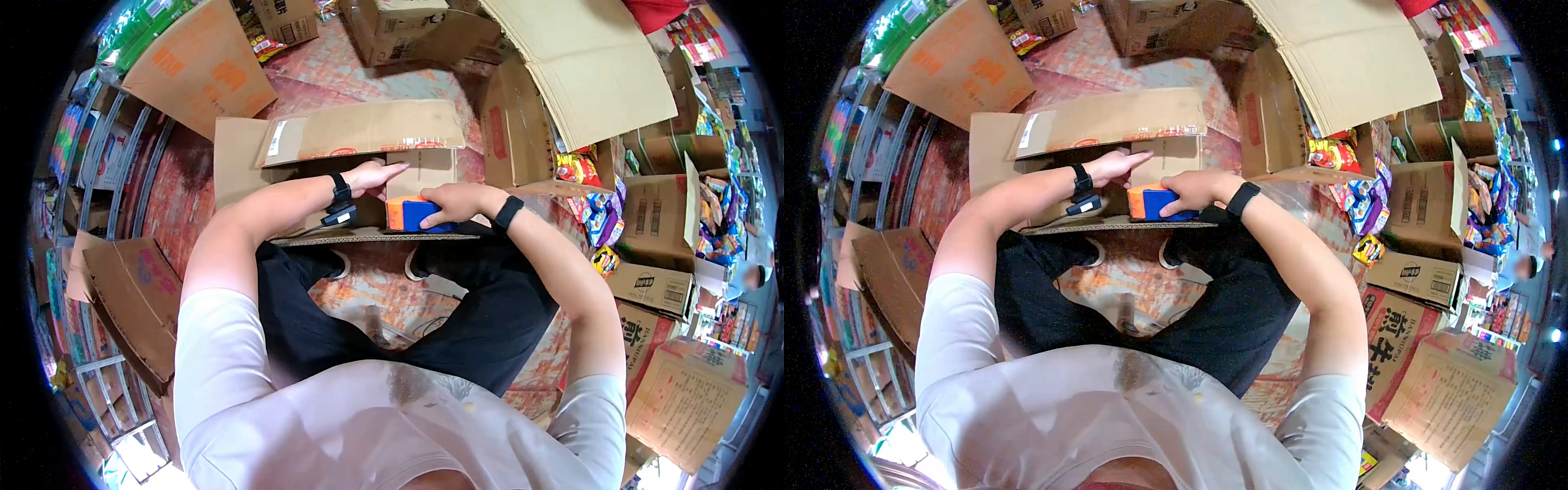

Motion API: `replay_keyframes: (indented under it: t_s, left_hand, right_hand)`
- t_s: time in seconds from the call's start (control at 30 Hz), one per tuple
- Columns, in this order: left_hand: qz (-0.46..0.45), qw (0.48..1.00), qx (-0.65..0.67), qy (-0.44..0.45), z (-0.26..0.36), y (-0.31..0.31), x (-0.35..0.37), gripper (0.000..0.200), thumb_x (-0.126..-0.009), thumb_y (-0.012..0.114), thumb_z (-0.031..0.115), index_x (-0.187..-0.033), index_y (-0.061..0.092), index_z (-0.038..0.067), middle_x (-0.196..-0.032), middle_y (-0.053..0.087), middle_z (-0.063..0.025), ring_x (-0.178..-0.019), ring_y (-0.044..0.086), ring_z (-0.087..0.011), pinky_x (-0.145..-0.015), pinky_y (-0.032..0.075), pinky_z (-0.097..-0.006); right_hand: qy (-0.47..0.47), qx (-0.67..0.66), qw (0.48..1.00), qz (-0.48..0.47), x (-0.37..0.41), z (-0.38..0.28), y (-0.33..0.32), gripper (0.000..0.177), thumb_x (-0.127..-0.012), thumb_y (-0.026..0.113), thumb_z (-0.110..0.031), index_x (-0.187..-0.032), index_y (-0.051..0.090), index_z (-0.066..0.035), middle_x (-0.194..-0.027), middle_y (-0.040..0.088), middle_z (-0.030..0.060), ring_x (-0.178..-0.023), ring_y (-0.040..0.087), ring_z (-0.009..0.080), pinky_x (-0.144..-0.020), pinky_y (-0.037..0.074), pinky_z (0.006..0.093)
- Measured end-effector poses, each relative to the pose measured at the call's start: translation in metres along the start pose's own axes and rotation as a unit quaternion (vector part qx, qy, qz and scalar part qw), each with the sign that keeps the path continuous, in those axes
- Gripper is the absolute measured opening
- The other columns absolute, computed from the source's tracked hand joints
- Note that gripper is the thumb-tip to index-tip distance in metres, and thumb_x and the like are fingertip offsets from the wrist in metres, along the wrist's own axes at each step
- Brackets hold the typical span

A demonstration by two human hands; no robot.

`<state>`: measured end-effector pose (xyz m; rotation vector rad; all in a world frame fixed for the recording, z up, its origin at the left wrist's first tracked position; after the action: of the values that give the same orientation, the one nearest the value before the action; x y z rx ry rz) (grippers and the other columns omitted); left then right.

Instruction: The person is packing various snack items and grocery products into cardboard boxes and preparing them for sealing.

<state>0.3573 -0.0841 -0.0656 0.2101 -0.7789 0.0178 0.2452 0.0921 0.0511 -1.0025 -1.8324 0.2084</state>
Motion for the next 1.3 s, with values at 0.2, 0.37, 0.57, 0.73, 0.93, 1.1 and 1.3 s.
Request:
replay_keyframes:
  t_s: [0.2, 0.37, 0.57, 0.73, 0.93, 1.1, 1.3]
  left_hand:
    - [0.061, 0.989, -0.078, 0.109, 0.005, -0.008, -0.002, 0.06, -0.092, 0.059, 0.053, -0.081, 0.065, -0.005, -0.067, 0.065, -0.01, -0.045, 0.059, -0.015, -0.04, 0.047, -0.0269]
    - [0.132, 0.981, -0.09, 0.111, 0.013, -0.02, -0.005, 0.051, -0.093, 0.061, 0.045, -0.069, 0.066, -0.001, -0.058, 0.063, -0.009, -0.041, 0.058, -0.0156, -0.037, 0.046, -0.0265]
    - [0.266, 0.932, -0.152, 0.193, 0.062, -0.039, 0.001, 0.046, -0.09, 0.055, 0.031, -0.058, 0.062, -0.002, -0.05, 0.058, -0.0085, -0.037, 0.055, -0.0196, -0.038, 0.043, -0.0329]
    - [0.023, 0.975, -0.058, 0.214, 0.08, -0.026, 0.015, 0.055, -0.102, 0.04, 0.047, -0.085, 0.066, 0.002, -0.07, 0.064, -0.0075, -0.061, 0.064, -0.0173, -0.059, 0.051, -0.032]
    - [-0.084, 0.975, -0.115, 0.172, 0.044, -0.011, 0.014, 0.061, -0.102, 0.03, 0.056, -0.123, 0.058, 0.006, -0.118, 0.061, -0.0083, -0.093, 0.061, -0.0198, -0.087, 0.048, -0.0348]
    - [-0.158, 0.947, -0.22, 0.171, 0.008, -0.029, 0.015, 0.04, -0.103, 0.042, 0.029, -0.139, 0.048, 0.012, -0.133, 0.056, -0.0071, -0.119, 0.053, -0.0191, -0.1, 0.043, -0.0385]
    - [-0.16, 0.907, -0.353, 0.164, 0.01, -0.011, 0.05, 0.062, -0.101, 0.04, 0.03, -0.156, 0.016, 0.014, -0.139, 0.053, -0.0187, -0.126, 0.05, -0.0252, -0.107, 0.037, -0.0364]
  right_hand:
    - [-0.024, 0.016, 0.999, 0.033, -0.007, 0.03, 0.013, 0.064, -0.084, 0.067, -0.054, -0.116, 0.055, 0.0, -0.11, 0.064, 0.0258, -0.103, 0.061, 0.0422, -0.088, 0.048, 0.0464]
    - [0.018, 0.059, 0.995, 0.078, -0.006, 0.048, 0.012, 0.059, -0.083, 0.071, -0.046, -0.117, 0.055, -0.001, -0.11, 0.064, 0.0245, -0.104, 0.061, 0.0421, -0.089, 0.048, 0.0475]
    - [-0.015, 0.026, 0.984, 0.177, 0.012, 0.048, -0.02, 0.054, -0.085, 0.068, -0.047, -0.11, 0.056, 0.0, -0.104, 0.064, 0.0241, -0.1, 0.061, 0.0423, -0.084, 0.048, 0.0477]
    - [-0.016, -0.047, 0.979, 0.199, 0.057, 0.025, -0.051, 0.05, -0.088, 0.068, -0.043, -0.113, 0.056, -0.001, -0.1, 0.065, 0.0199, -0.091, 0.064, 0.033, -0.081, 0.05, 0.0416]
    - [-0.027, -0.142, 0.953, 0.266, 0.065, -0.001, -0.055, 0.043, -0.093, 0.066, -0.035, -0.116, 0.052, -0.002, -0.094, 0.064, 0.0136, -0.084, 0.061, 0.0208, -0.079, 0.049, 0.0348]
    - [-0.083, -0.062, 0.958, 0.267, 0.028, -0.02, -0.046, 0.05, -0.091, 0.065, -0.044, -0.111, 0.051, -0.001, -0.096, 0.063, 0.0252, -0.087, 0.062, 0.0408, -0.076, 0.049, 0.0437]
    - [-0.056, -0.018, 0.956, 0.289, 0.009, -0.013, -0.06, 0.049, -0.093, 0.062, -0.045, -0.107, 0.048, 0.0, -0.089, 0.059, 0.0245, -0.08, 0.06, 0.0374, -0.074, 0.047, 0.0432]
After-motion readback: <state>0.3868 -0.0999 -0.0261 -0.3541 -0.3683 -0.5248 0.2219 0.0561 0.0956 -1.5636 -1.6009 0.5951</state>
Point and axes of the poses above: each hand's wrist, its own x-axis away from the middle knuckle, its own y-axis out of the palm, z = x × y, the point moved 1 cm from there along -x, towards the middle knuckle
